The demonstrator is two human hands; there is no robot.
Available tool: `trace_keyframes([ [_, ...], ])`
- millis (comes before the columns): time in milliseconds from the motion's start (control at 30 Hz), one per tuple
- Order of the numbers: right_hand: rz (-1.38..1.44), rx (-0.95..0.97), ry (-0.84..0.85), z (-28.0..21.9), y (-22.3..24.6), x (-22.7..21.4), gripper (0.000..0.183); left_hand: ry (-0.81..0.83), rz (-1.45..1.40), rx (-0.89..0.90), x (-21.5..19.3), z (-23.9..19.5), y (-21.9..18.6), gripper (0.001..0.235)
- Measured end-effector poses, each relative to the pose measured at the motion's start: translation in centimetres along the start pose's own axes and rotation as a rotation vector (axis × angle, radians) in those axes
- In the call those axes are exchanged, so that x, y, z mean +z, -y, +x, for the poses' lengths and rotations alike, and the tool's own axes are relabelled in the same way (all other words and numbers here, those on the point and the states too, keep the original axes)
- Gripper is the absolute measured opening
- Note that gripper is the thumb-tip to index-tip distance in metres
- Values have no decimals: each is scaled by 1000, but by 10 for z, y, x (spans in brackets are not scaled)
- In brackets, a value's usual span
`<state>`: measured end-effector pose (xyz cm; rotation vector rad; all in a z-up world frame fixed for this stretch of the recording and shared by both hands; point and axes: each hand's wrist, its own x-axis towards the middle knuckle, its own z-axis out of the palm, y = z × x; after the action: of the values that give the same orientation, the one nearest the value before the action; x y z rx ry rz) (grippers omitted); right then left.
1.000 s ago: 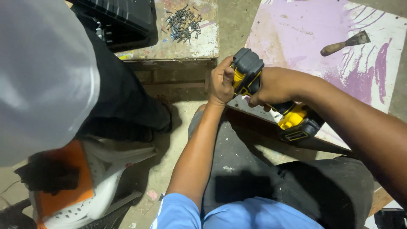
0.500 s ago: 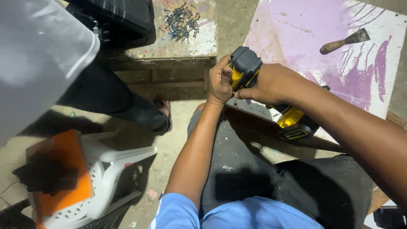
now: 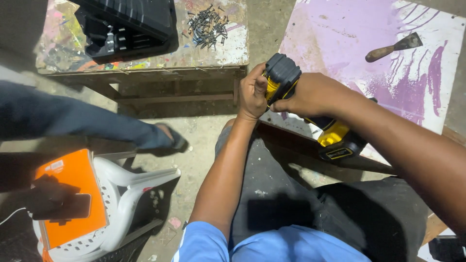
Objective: Using a power drill and a manual screwdriver to drive screws into a wooden board on a workshop floor.
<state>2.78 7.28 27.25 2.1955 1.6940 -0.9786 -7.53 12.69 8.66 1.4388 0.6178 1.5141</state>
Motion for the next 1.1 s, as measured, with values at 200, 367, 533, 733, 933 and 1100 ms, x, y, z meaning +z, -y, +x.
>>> trace_keyframes([
  [200,89,6,6,25,-17,6,53,-5,15,0,1,1,-1,70],
  [367,98,3,-10,17,-11,3,53,-21,30,-15,-1,1,-8,71],
  [533,414,28,198,18,-17,-4,55,-30,18,-1,0,0,-7,71],
  [733,668,23,331,29,-34,4,44,-29,-12,-8,0,-2,-16,69],
  [933,624,20,336,32,-31,0,40,-54,-29,8,3,-2,-10,70],
  [1100,590,27,333,33,-28,-5,37,-76,-42,33,5,-3,-18,68],
])
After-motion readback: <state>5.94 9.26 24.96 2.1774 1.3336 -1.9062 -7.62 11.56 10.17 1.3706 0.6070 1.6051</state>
